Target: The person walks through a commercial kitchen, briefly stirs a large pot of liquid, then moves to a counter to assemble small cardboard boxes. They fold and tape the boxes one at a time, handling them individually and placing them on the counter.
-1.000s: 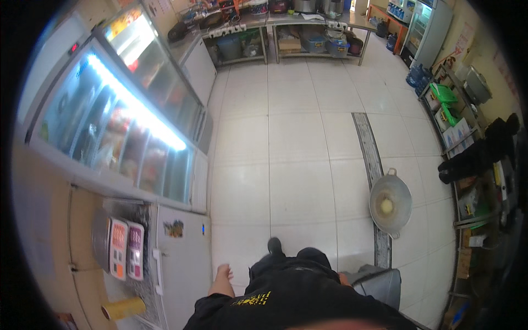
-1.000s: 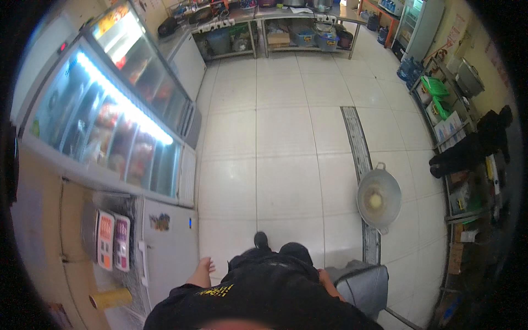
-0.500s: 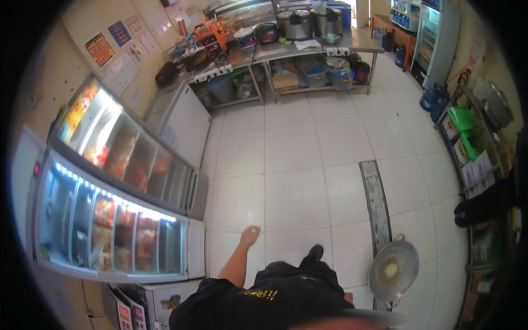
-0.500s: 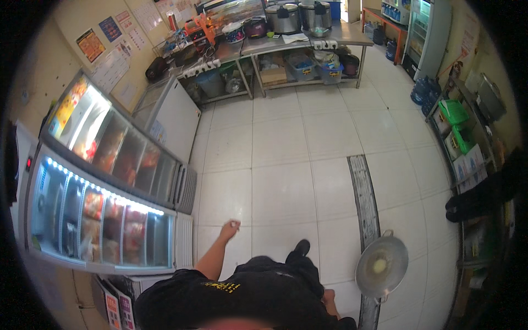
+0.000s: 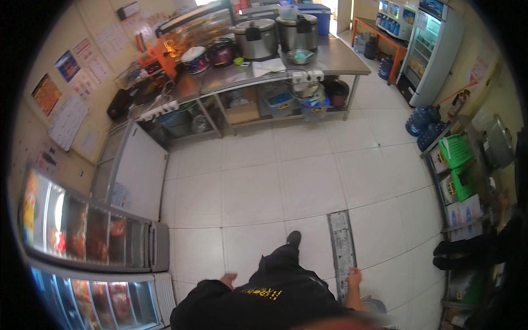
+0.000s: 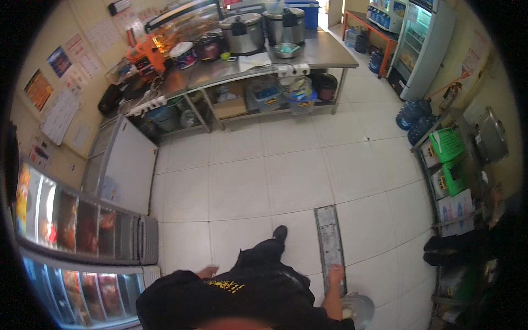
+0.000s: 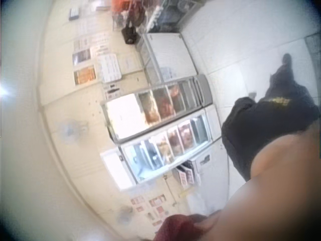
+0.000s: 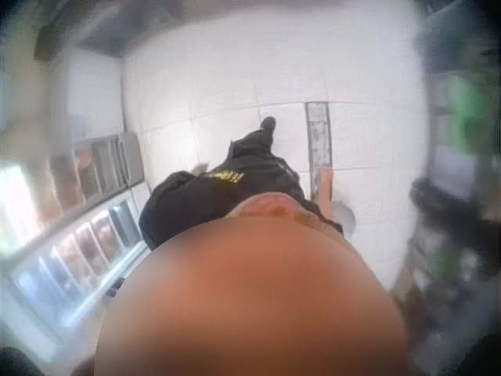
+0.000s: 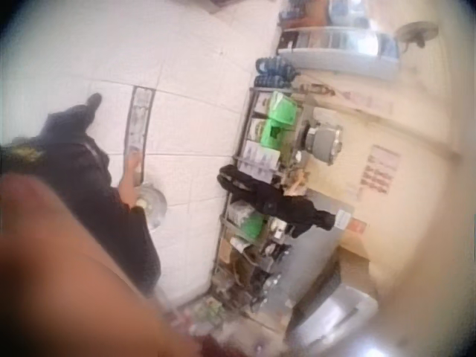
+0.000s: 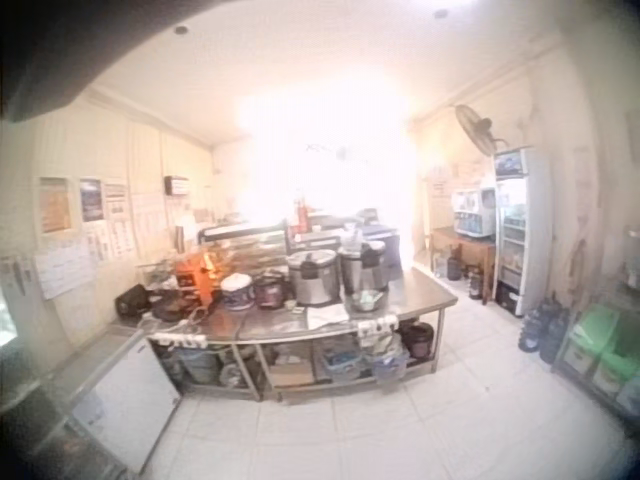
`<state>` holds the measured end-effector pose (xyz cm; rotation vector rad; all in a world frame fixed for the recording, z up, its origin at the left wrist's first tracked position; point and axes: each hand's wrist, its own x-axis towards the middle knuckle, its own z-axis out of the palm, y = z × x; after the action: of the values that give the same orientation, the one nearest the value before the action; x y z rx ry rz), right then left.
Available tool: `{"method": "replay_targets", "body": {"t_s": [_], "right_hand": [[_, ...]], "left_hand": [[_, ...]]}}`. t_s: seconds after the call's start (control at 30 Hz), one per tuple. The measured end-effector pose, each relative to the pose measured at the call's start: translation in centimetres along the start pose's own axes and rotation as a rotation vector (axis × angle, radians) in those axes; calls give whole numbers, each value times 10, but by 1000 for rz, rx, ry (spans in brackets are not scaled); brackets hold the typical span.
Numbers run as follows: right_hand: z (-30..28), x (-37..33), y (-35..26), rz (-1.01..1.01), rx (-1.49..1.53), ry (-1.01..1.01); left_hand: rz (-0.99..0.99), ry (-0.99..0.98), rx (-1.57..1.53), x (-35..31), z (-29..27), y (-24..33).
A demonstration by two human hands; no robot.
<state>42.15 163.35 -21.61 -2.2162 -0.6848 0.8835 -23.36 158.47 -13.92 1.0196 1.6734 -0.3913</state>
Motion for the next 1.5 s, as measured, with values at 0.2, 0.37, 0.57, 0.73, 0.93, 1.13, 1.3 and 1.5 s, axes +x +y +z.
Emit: {"method": "replay_targets", "body": {"t_s": [0.2,0.37,0.57,0.73,0.93,1.13,1.3,1.5], "right_hand": [[4,78,-95,95,-19,-67],[-9,243,-235,343,422,-14],[-25,431,-615,-157,680,-739],[-66,494,-882,-545,513,-1331],[-45,720,-972,-611,291,-1078],[-43,903,-1106,-588,213,-1191],[-21,1036,-1213,-730,123,-1014],[20,1250,-1350,-661,79,-1452]], "left_hand": [[355,673,-105,189,-256,412],[476,627,-643,268,-425,745],[27,63,-1283,342,-418,1037],[-207,-43,-1440,397,-387,1209],[-238,-110,-1434,501,-431,1418],[-141,-283,-1341,562,-516,1643],[-32,-298,-1457,618,-651,1799],[-59,-188,-1739,752,-788,1898]]}}
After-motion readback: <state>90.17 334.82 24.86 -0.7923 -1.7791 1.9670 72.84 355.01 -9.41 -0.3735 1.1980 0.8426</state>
